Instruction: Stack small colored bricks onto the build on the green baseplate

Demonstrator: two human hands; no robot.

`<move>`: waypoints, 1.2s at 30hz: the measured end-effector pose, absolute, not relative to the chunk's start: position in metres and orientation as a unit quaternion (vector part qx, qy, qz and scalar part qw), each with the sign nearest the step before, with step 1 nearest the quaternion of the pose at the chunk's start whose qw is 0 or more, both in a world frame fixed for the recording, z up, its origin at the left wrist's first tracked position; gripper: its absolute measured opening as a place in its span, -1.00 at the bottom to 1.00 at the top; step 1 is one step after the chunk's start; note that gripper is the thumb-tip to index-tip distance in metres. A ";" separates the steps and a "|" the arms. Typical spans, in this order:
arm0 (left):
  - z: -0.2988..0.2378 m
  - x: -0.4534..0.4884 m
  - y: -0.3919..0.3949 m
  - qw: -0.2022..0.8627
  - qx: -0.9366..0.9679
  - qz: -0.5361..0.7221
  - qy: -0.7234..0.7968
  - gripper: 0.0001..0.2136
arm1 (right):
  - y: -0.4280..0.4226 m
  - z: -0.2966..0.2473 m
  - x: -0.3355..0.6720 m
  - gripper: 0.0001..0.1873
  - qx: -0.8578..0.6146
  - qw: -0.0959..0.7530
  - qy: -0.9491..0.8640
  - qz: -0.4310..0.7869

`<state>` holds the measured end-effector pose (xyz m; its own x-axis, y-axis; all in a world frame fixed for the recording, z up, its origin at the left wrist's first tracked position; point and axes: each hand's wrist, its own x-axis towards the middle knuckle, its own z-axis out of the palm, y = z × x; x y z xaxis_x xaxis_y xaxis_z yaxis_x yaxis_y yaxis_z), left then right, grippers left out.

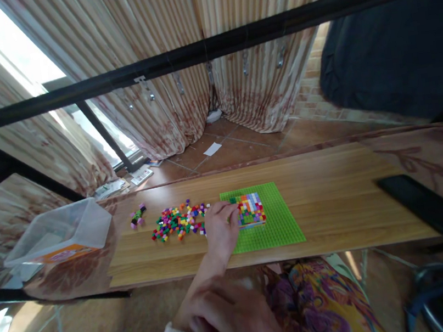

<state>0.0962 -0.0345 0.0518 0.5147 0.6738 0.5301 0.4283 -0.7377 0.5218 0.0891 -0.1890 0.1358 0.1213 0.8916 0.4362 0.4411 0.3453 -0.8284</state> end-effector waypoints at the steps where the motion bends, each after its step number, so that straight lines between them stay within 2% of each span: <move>1: 0.051 0.097 -0.034 0.159 0.856 0.374 0.321 -0.87 | -0.189 0.134 0.088 -0.85 -0.521 0.515 -0.649 0.203; 5: 0.051 0.099 -0.033 0.152 0.855 0.376 0.324 -0.88 | -0.189 0.130 0.087 -0.87 -0.507 0.478 -0.690 0.197; 14: 0.051 0.102 -0.037 0.170 0.833 0.392 0.351 -0.90 | -0.190 0.126 0.090 -0.84 -0.503 0.461 -0.703 0.201; 19: 0.046 0.102 -0.037 0.141 0.840 0.400 0.337 -0.91 | -0.192 0.122 0.088 -0.83 -0.512 0.454 -0.703 0.195; 26: 0.051 0.095 -0.044 0.049 0.887 0.343 0.304 -0.83 | -0.192 0.119 0.085 -0.83 -0.515 0.443 -0.708 0.192; 36: 0.061 0.095 -0.053 0.015 0.910 0.269 0.315 -0.82 | -0.197 0.137 0.092 -0.85 -0.517 0.439 -0.705 0.206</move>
<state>0.0953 -0.0532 0.0606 0.6568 0.5820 0.4794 0.5659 -0.8007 0.1967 0.0915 -0.1972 0.1365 -0.0798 0.9105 0.4056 0.5487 0.3799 -0.7448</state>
